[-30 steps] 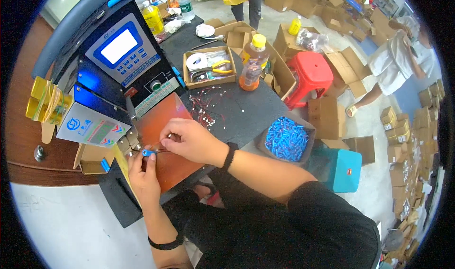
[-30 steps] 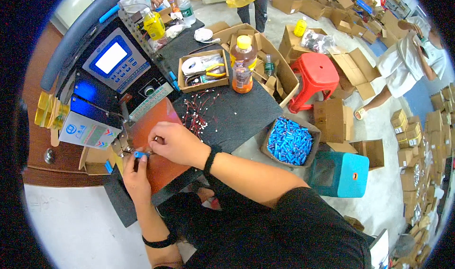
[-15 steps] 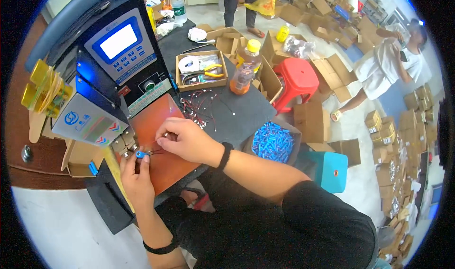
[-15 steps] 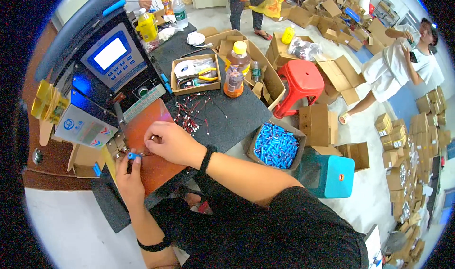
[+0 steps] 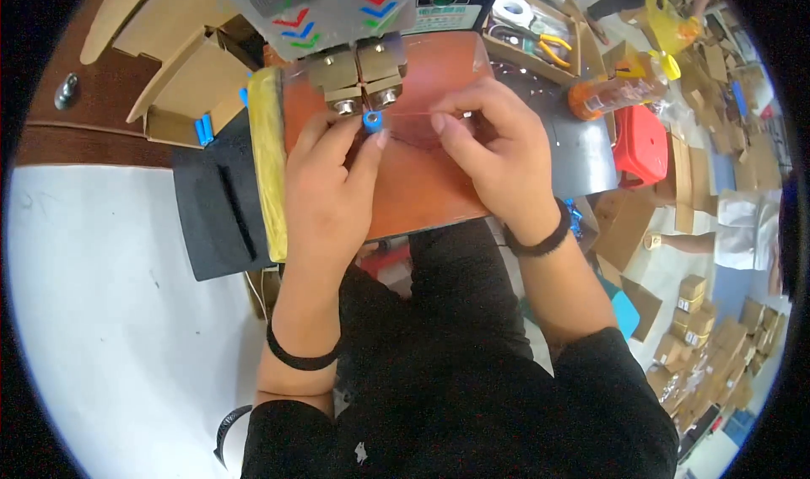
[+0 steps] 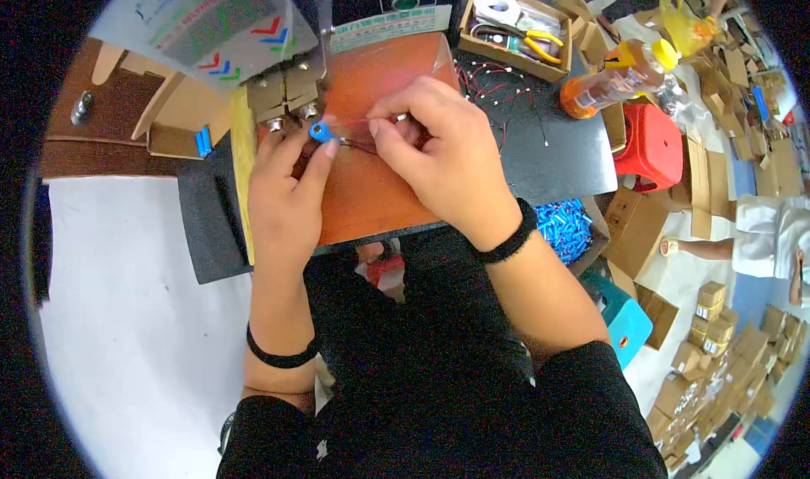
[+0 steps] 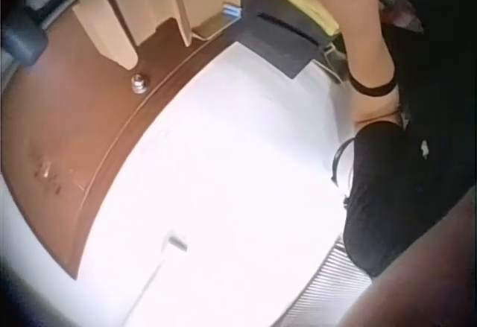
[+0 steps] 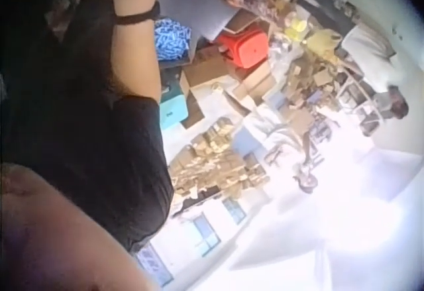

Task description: Assembling small electronic components using a press machine and manual insertion.

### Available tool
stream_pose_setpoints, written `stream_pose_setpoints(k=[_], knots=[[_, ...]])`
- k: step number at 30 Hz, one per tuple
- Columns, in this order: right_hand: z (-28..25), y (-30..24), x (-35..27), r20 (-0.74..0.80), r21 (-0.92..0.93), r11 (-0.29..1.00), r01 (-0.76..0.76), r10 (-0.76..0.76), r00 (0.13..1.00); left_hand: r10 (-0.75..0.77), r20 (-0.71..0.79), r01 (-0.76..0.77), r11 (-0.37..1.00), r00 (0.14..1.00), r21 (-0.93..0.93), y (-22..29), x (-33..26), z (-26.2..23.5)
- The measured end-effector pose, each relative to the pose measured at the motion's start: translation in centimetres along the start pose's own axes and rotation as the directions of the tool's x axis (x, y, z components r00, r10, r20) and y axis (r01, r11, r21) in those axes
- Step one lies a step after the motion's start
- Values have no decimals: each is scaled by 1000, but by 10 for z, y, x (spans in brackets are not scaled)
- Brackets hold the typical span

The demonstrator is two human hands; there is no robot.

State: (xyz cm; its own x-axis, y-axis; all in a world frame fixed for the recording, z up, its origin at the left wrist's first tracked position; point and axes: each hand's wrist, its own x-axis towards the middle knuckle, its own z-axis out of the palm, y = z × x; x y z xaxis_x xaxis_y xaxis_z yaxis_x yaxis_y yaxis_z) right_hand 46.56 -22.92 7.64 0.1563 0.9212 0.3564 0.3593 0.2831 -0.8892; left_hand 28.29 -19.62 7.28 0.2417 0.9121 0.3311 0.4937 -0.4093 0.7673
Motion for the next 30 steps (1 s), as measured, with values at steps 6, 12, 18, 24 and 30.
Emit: stream_pose_setpoints(k=[6,12,18,24,30], knots=[[6,0,1,5,-210,964,162,-165,986,-51,78,47,997,996,53,1,-2,-3],[8,3,3,-15,-323,880,348,-372,928,-69,80,66,997,994,47,3,-2,-3],[8,4,3,-18,-343,873,348,-376,926,11,17,-11,1000,1000,6,3,0,1],[11,3,2,-2,-349,865,361,-386,923,35,18,-35,999,999,30,2,-1,0],[10,10,5,18,-379,825,419,-446,895,35,24,-36,999,999,41,1,1,2]])
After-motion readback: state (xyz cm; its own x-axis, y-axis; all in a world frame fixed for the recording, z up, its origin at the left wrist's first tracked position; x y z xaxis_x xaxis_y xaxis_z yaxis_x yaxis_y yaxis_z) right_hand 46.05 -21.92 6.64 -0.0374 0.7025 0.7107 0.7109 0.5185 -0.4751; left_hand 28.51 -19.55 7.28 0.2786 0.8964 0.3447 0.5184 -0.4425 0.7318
